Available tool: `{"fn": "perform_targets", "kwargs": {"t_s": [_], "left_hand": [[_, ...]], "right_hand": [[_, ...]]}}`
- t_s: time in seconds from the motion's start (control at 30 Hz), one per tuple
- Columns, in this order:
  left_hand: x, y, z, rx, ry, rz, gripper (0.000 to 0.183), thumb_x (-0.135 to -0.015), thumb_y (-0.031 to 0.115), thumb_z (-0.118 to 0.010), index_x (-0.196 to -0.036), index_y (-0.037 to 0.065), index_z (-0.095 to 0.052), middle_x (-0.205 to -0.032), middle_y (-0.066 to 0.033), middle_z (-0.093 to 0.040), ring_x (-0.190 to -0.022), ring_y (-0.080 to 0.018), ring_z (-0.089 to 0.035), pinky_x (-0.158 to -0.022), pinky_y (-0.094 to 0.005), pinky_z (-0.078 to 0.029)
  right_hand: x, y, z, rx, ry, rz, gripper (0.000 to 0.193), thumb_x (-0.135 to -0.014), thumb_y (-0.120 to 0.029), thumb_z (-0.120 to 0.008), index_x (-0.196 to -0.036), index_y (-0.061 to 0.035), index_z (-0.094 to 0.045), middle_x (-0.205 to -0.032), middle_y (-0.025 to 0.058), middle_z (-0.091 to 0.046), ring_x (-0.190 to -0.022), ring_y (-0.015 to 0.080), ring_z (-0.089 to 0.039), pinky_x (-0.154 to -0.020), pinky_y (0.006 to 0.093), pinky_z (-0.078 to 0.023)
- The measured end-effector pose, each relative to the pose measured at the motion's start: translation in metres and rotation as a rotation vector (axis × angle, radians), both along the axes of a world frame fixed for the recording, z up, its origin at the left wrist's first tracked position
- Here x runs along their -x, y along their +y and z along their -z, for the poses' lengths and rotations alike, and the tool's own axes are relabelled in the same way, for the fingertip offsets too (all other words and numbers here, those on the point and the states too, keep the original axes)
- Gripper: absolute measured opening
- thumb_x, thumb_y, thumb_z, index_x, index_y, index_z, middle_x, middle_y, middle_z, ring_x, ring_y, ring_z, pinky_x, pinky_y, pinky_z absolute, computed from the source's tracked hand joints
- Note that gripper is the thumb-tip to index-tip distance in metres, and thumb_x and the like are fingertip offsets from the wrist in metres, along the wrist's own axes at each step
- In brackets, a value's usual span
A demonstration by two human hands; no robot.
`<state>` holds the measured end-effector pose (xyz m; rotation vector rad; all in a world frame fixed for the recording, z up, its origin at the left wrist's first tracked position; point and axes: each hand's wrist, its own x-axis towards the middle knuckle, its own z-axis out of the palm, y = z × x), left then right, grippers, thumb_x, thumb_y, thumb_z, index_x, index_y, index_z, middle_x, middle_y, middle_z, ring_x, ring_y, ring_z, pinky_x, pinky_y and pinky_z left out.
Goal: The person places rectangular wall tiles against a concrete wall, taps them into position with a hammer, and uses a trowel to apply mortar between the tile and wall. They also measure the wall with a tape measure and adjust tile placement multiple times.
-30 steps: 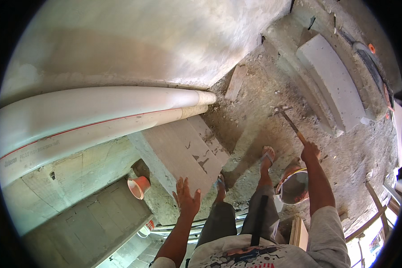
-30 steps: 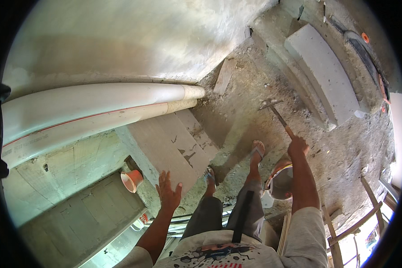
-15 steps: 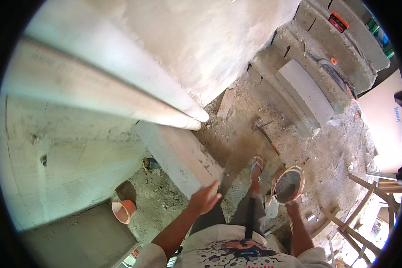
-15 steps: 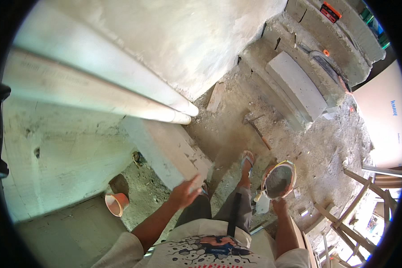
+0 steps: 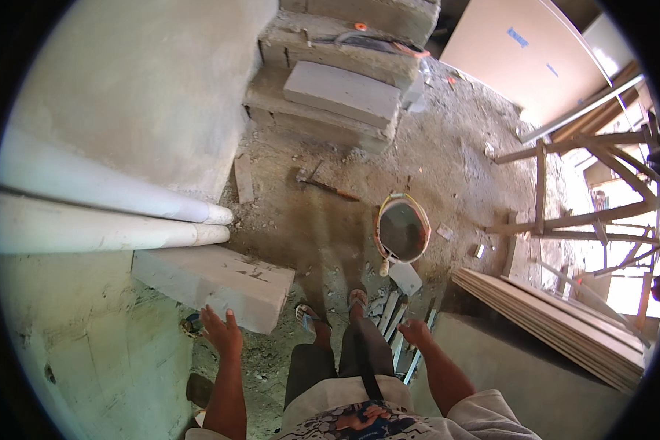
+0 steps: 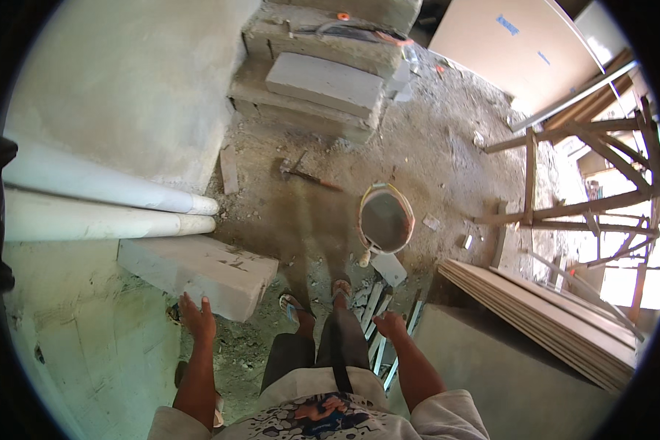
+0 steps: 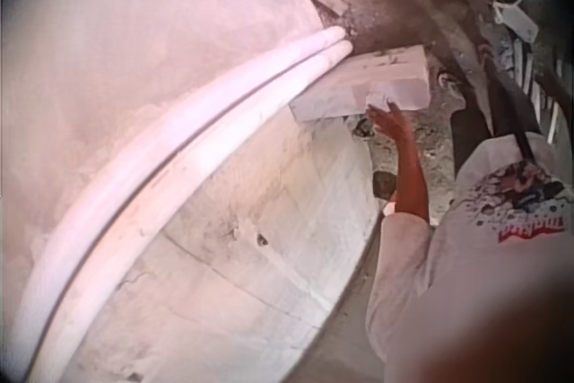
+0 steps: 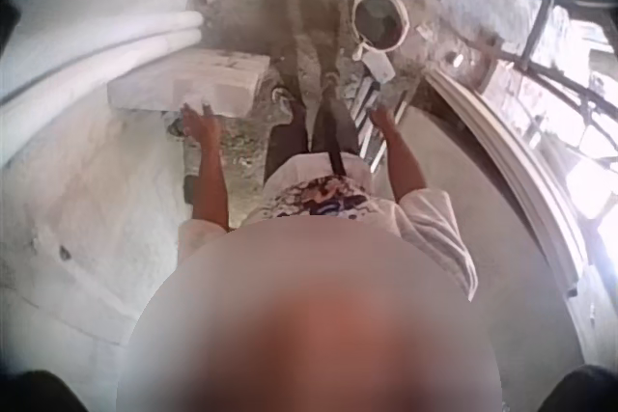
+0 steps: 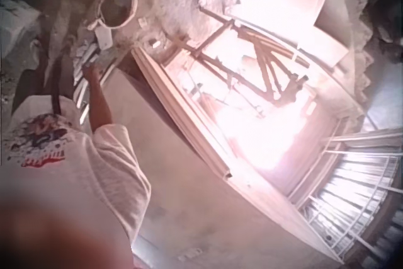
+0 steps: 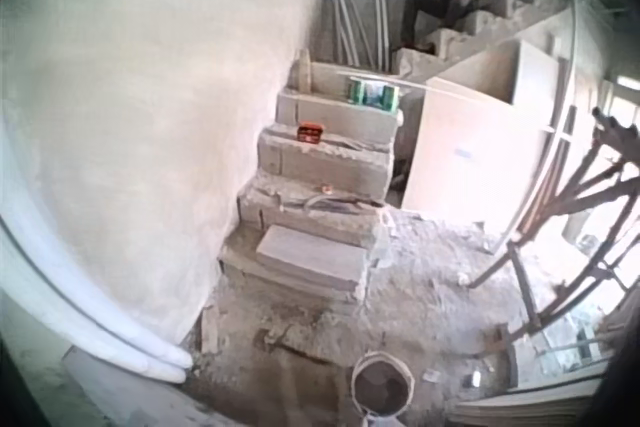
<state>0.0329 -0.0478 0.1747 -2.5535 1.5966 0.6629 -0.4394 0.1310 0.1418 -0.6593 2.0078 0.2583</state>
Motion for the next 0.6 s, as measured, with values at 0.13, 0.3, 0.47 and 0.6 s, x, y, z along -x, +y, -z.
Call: {"fn": "perform_targets", "kwargs": {"t_s": [0.13, 0.3, 0.47, 0.6], "left_hand": [[0.028, -0.011, 0.039, 0.064, -0.132, -0.176, 0.074, -0.098, 0.050, -0.038, -0.150, 0.002, -0.018, -0.156, -0.0222, -0.016, -0.144, -0.0403, -0.015, -0.113, -0.0586, -0.014], [0.043, -0.014, 0.081, 0.425, -0.208, -0.285, 0.080, -0.098, 0.055, -0.031, -0.148, -0.006, -0.017, -0.154, -0.0260, -0.016, -0.144, -0.0409, -0.014, -0.117, -0.0500, -0.012], [0.047, -0.015, 0.075, 0.389, -0.212, -0.298, 0.078, -0.099, 0.054, -0.029, -0.149, -0.004, -0.014, -0.155, -0.0255, -0.013, -0.144, -0.0386, -0.013, -0.117, -0.0485, -0.010], [0.058, -0.017, 0.065, 0.367, -0.159, -0.317, 0.079, -0.099, 0.055, -0.028, -0.149, -0.004, -0.014, -0.155, -0.0252, -0.012, -0.144, -0.0381, -0.014, -0.117, -0.0464, -0.013]], "right_hand": [[0.019, 0.006, 0.049, 0.064, -0.040, -0.059, 0.050, -0.084, -0.041, -0.062, -0.112, 0.0009, -0.064, -0.113, 0.0268, -0.063, -0.109, 0.0439, -0.058, -0.093, 0.0478, -0.046], [0.036, -0.035, 0.135, 0.181, 0.200, 0.151, 0.049, -0.084, -0.043, -0.062, -0.104, 0.0019, -0.061, -0.099, 0.0288, -0.064, -0.100, 0.0450, -0.061, -0.087, 0.0514, -0.047], [0.067, -0.124, 0.211, 0.179, 0.239, 0.158, 0.063, -0.083, -0.051, -0.062, -0.116, 0.0025, -0.054, -0.110, 0.0271, -0.062, -0.107, 0.0439, -0.058, -0.091, 0.0501, -0.046], [0.067, -0.166, 0.255, -0.003, 0.170, 0.015, 0.070, -0.080, -0.052, -0.065, -0.124, -0.0011, -0.047, -0.113, 0.0230, -0.063, -0.110, 0.0388, -0.060, -0.094, 0.0471, -0.046]]}}
